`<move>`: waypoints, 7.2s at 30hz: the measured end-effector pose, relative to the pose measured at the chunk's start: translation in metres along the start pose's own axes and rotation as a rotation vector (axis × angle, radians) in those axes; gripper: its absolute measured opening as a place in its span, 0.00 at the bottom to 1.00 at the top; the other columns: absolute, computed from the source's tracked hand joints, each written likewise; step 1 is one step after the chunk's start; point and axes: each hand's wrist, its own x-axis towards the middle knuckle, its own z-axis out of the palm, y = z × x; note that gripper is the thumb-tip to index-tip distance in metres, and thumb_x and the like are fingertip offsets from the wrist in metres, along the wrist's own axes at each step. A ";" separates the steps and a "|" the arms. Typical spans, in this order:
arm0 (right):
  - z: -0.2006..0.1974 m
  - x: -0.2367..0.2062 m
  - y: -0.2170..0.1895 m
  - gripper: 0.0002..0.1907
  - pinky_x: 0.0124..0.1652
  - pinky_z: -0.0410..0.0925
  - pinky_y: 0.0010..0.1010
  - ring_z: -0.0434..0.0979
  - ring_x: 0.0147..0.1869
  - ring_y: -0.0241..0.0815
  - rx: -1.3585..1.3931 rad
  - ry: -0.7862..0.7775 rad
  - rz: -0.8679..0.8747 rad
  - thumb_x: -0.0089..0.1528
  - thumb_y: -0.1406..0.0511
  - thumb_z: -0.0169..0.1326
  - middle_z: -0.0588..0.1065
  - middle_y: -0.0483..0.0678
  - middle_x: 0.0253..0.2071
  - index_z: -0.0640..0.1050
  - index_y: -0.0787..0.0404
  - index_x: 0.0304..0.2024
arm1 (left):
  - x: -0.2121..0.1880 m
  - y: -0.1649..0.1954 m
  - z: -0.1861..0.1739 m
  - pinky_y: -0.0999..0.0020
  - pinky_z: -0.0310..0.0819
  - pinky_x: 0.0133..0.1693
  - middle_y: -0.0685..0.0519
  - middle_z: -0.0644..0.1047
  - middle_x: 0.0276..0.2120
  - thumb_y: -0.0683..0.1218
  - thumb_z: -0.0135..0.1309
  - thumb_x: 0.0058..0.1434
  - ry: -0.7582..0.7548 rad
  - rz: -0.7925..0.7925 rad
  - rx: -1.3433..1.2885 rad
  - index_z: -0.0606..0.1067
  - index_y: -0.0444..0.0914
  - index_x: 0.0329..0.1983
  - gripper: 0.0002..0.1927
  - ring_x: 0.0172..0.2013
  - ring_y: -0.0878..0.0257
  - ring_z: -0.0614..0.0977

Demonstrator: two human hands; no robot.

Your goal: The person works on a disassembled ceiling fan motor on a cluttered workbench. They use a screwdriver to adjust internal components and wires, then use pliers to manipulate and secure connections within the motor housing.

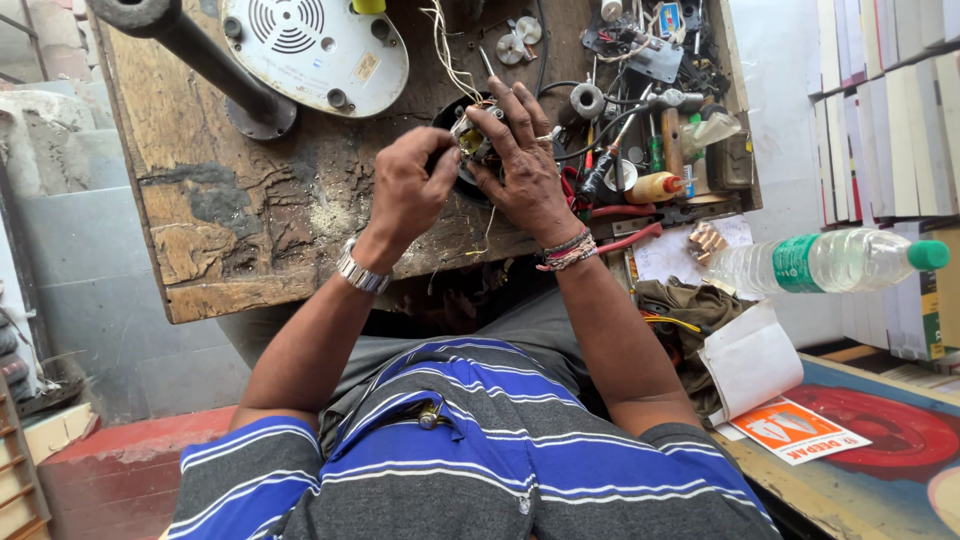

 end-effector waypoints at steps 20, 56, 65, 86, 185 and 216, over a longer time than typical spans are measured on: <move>-0.001 0.000 -0.001 0.39 0.79 0.51 0.46 0.47 0.83 0.55 0.003 -0.026 0.030 0.61 0.62 0.67 0.53 0.45 0.78 0.66 0.42 0.71 | 0.045 -0.034 -0.015 0.79 0.71 0.25 0.52 0.79 0.28 0.42 0.57 0.67 -0.265 -0.547 -0.546 0.78 0.35 0.37 0.05 0.24 0.69 0.75; 0.003 0.003 -0.005 0.39 0.78 0.52 0.47 0.49 0.82 0.56 0.012 0.011 -0.002 0.61 0.62 0.68 0.54 0.46 0.78 0.66 0.45 0.71 | -0.018 -0.017 0.012 0.70 0.73 0.39 0.51 0.76 0.39 0.43 0.57 0.70 0.205 0.220 0.314 0.78 0.35 0.44 0.06 0.38 0.62 0.76; 0.003 0.005 -0.005 0.37 0.77 0.52 0.48 0.48 0.82 0.57 -0.002 -0.002 0.008 0.62 0.61 0.67 0.53 0.47 0.78 0.66 0.45 0.71 | 0.021 -0.006 -0.022 0.64 0.68 0.48 0.52 0.76 0.44 0.41 0.50 0.71 0.014 0.636 0.639 0.73 0.38 0.48 0.04 0.46 0.61 0.77; 0.010 0.001 -0.002 0.39 0.79 0.51 0.46 0.47 0.83 0.54 0.003 -0.010 0.013 0.62 0.60 0.68 0.52 0.44 0.79 0.65 0.41 0.72 | 0.010 -0.029 -0.033 0.73 0.74 0.30 0.51 0.76 0.31 0.41 0.56 0.70 0.014 -0.568 -1.121 0.70 0.34 0.48 0.08 0.29 0.65 0.76; 0.009 0.006 -0.005 0.40 0.78 0.51 0.48 0.47 0.83 0.55 0.013 -0.006 0.014 0.60 0.61 0.68 0.52 0.45 0.79 0.64 0.41 0.72 | 0.013 -0.036 -0.011 0.81 0.71 0.29 0.56 0.79 0.38 0.40 0.58 0.68 -0.179 -0.505 -1.099 0.77 0.35 0.56 0.14 0.30 0.74 0.76; 0.010 0.008 -0.005 0.38 0.78 0.52 0.47 0.48 0.82 0.55 0.006 -0.002 -0.002 0.62 0.61 0.67 0.53 0.45 0.78 0.66 0.43 0.72 | -0.012 -0.053 0.023 0.79 0.71 0.28 0.53 0.79 0.30 0.40 0.54 0.70 0.109 -0.466 -0.892 0.77 0.34 0.41 0.04 0.27 0.71 0.78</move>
